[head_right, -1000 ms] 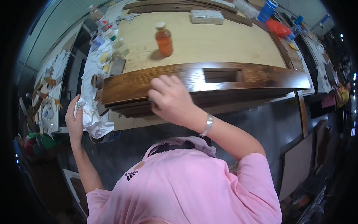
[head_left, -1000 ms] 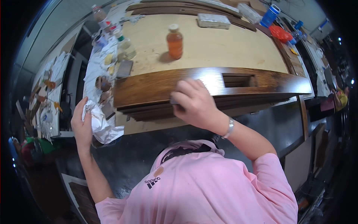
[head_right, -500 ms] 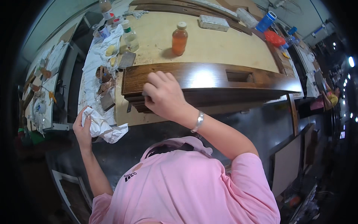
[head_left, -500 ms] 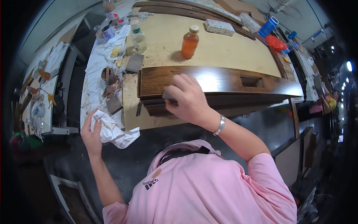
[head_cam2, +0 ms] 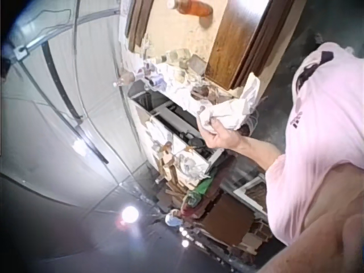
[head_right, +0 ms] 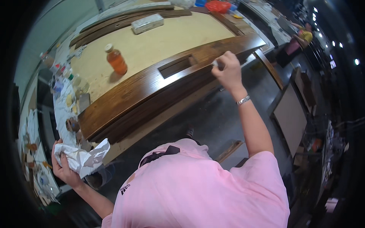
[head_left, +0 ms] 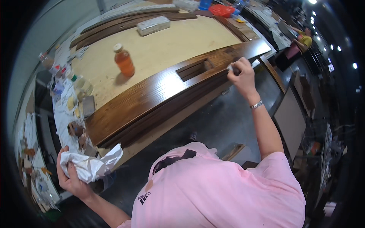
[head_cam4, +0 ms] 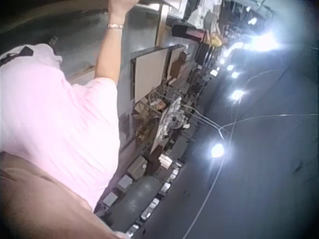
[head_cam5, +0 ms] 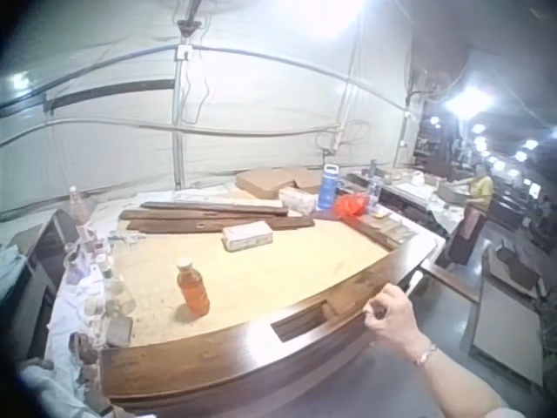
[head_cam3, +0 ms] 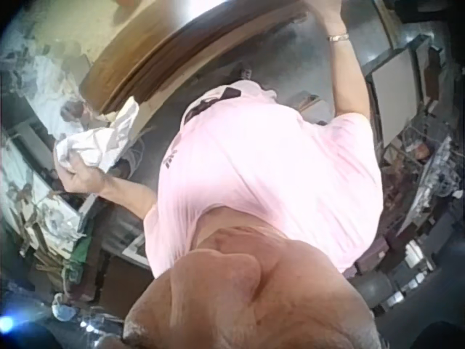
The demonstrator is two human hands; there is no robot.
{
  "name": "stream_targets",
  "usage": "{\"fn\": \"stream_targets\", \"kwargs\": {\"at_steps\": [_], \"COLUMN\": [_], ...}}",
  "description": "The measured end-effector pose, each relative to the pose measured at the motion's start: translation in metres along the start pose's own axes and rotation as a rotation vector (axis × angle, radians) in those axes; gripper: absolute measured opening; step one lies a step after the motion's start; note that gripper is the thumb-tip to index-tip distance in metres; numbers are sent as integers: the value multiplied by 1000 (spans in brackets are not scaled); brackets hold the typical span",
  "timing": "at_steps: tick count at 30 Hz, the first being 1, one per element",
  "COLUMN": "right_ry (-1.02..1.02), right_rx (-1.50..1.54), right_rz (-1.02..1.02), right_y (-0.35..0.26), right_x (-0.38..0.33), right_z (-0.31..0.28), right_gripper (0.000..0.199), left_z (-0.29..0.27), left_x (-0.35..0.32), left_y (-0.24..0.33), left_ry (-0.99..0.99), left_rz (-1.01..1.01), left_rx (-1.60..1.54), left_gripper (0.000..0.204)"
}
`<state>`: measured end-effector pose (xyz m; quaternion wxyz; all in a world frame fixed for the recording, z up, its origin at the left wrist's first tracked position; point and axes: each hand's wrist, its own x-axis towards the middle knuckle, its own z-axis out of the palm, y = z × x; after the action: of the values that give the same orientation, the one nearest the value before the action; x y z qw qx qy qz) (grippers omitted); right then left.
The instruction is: The person applies liquid from a bottle onto a cloth and wipes wooden boards. The person then rubs the wooden board with a small block and scrapes its edge with a small blade while wiping with the cloth.
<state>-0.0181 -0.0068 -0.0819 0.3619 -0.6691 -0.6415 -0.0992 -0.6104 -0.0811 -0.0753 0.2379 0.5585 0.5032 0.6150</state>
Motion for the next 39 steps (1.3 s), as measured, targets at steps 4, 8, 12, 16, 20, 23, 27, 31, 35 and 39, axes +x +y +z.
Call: {"fn": "stream_targets", "kwargs": {"at_steps": [4,8,12,16,20,23,27,31,35,39], "right_ry": [166,-145,2,116,-70,-84,-197,-464,-408,-432], "right_rx": [134,286,225,-28,179,306,638,929,874,930], "right_rz": [-145,-382,-76,149,-222,-192,191,234,180,197], "right_y": [-36,-54,29,103,119,138,173,184,189,189], "right_x": [8,-13,0,29,42,69,121,136,127,127], "right_z": [-2,29,6,-23,-20,-24,-20,12,19,14], "right_gripper": [12,13,12,12,14,14,15,16,18,15], "left_z": [67,171,246,253,235,247,337,493,545,492], "left_x": [24,51,56,46,48,48,22,-4,-1,-2], "left_y": [32,55,43,16,3,8,36,73,120,124], "left_ry": [-28,-388,-845,-779,-748,-615,-164,-380,-655,-554], "left_rz": [26,120,422,483,378,267,80,338,657,412], "left_rx": [-191,-33,633,637,637,595,403,306,529,779], "left_gripper": [39,44,46,47,45,45,42,33,31,25]}}
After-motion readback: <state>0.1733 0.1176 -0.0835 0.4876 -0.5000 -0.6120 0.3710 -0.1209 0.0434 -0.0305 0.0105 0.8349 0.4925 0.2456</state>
